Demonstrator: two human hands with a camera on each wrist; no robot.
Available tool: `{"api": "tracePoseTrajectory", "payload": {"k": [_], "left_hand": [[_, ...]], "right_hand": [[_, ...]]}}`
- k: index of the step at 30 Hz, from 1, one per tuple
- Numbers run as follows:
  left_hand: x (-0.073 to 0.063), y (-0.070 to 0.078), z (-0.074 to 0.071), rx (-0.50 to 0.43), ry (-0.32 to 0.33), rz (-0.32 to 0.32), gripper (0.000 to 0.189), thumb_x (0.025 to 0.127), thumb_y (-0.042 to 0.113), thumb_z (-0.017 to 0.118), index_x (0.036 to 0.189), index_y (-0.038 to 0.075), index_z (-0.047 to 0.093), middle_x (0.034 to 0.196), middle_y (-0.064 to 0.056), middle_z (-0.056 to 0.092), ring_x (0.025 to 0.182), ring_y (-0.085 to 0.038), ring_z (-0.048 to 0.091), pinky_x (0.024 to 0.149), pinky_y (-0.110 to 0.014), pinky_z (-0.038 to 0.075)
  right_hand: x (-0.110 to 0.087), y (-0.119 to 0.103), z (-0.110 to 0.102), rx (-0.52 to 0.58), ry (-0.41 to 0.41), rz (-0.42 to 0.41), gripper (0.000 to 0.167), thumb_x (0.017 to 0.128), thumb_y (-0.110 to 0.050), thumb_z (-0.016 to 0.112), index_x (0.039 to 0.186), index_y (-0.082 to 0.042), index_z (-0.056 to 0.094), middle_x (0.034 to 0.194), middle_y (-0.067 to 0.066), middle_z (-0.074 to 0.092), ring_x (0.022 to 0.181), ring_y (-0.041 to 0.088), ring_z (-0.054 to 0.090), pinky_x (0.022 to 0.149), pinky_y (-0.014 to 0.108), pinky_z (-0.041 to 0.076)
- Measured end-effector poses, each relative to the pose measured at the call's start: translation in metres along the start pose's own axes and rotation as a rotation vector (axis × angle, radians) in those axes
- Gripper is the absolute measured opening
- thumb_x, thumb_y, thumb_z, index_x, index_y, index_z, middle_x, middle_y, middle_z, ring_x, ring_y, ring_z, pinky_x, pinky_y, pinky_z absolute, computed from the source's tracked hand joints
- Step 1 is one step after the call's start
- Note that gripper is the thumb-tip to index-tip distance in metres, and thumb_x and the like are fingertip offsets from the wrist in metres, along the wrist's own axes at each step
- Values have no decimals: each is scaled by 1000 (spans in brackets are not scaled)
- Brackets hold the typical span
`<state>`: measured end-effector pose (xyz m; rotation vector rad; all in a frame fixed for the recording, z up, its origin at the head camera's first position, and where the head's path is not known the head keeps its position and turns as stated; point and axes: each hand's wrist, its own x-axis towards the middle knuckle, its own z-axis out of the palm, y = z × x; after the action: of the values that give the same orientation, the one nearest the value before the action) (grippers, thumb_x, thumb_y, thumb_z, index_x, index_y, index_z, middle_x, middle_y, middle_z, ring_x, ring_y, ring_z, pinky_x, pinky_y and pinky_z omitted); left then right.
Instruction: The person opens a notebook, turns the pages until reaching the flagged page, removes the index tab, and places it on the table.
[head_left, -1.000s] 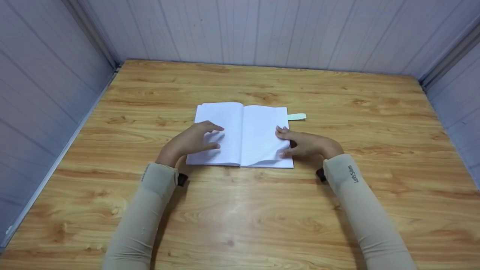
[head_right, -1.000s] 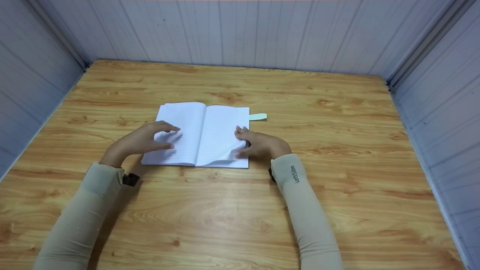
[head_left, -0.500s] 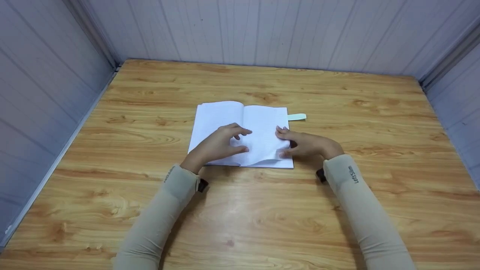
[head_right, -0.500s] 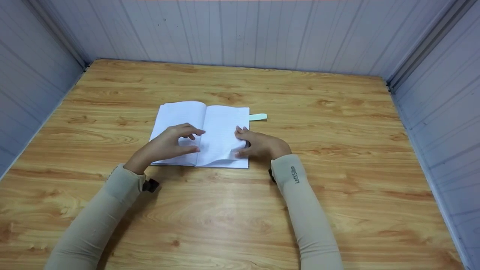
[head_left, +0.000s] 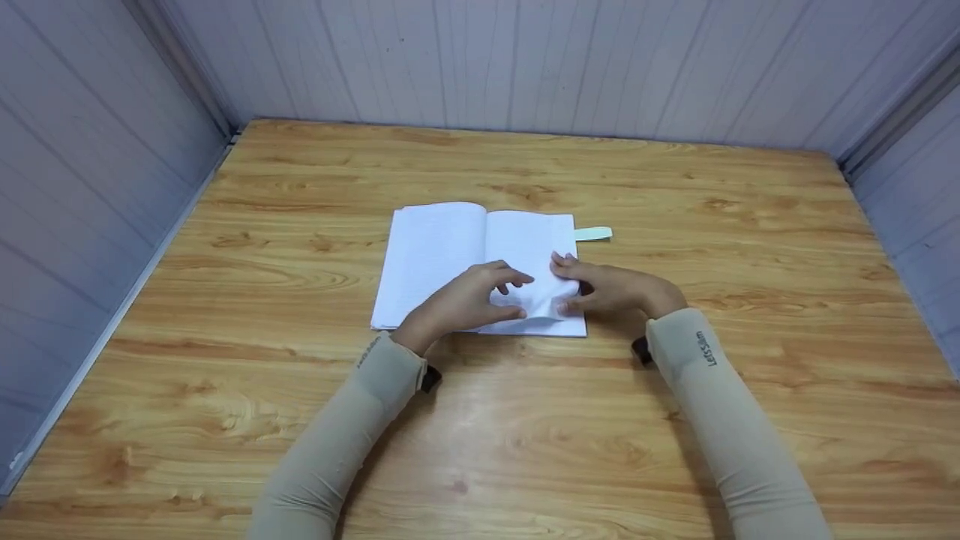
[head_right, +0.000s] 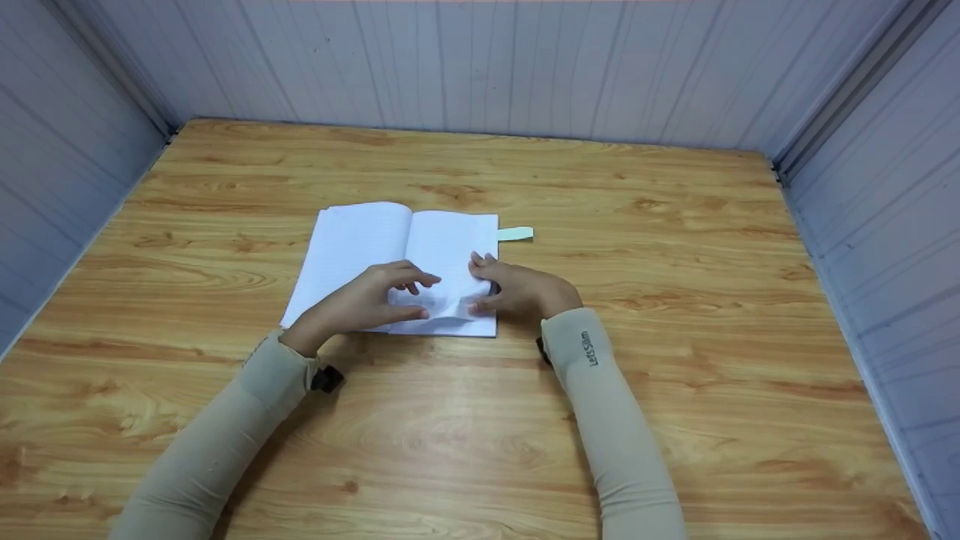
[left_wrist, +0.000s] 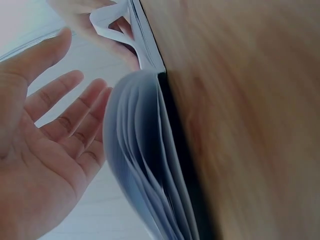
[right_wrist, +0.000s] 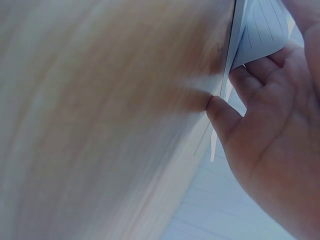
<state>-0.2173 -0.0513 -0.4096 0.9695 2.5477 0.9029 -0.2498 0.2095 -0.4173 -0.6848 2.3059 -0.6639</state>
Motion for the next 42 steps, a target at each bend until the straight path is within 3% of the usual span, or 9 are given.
{"api": "tracePoseTrajectory", "payload": {"k": [8,21,31,42], "left_hand": [[5,3,5,1,-18,14,47,88,24,70,129,5,59,124,-10,61,108,-23,61,94,-37,51],[13,9,14,53,-52,22,44,87,22,72,129,11,62,118,-6,64,102,-18,61,89,-30,52],[16,10,15,32,-69,24,34,89,8,66,123,9,66,114,-7,68,97,-16,64,85,-28,54],[15,12,12,63,-12,64,31,90,-2,60,120,2,67,115,-12,69,104,-20,64,90,-33,52]], "right_hand": [[1,1,-1,2,-4,-56,82,93,-42,59,154,-7,15,163,6,-1,150,28,-6,120,51,6],[1,2,0,0,-3,-22,83,92,-49,57,154,-13,15,163,-3,-3,150,21,-6,121,49,6],[2,3,1,3,-1,-50,84,93,-45,58,154,-9,13,163,3,-4,150,25,-7,121,50,5],[-2,6,3,29,48,-101,91,89,-42,65,155,-9,13,163,4,-1,150,26,-5,121,50,8]]}}
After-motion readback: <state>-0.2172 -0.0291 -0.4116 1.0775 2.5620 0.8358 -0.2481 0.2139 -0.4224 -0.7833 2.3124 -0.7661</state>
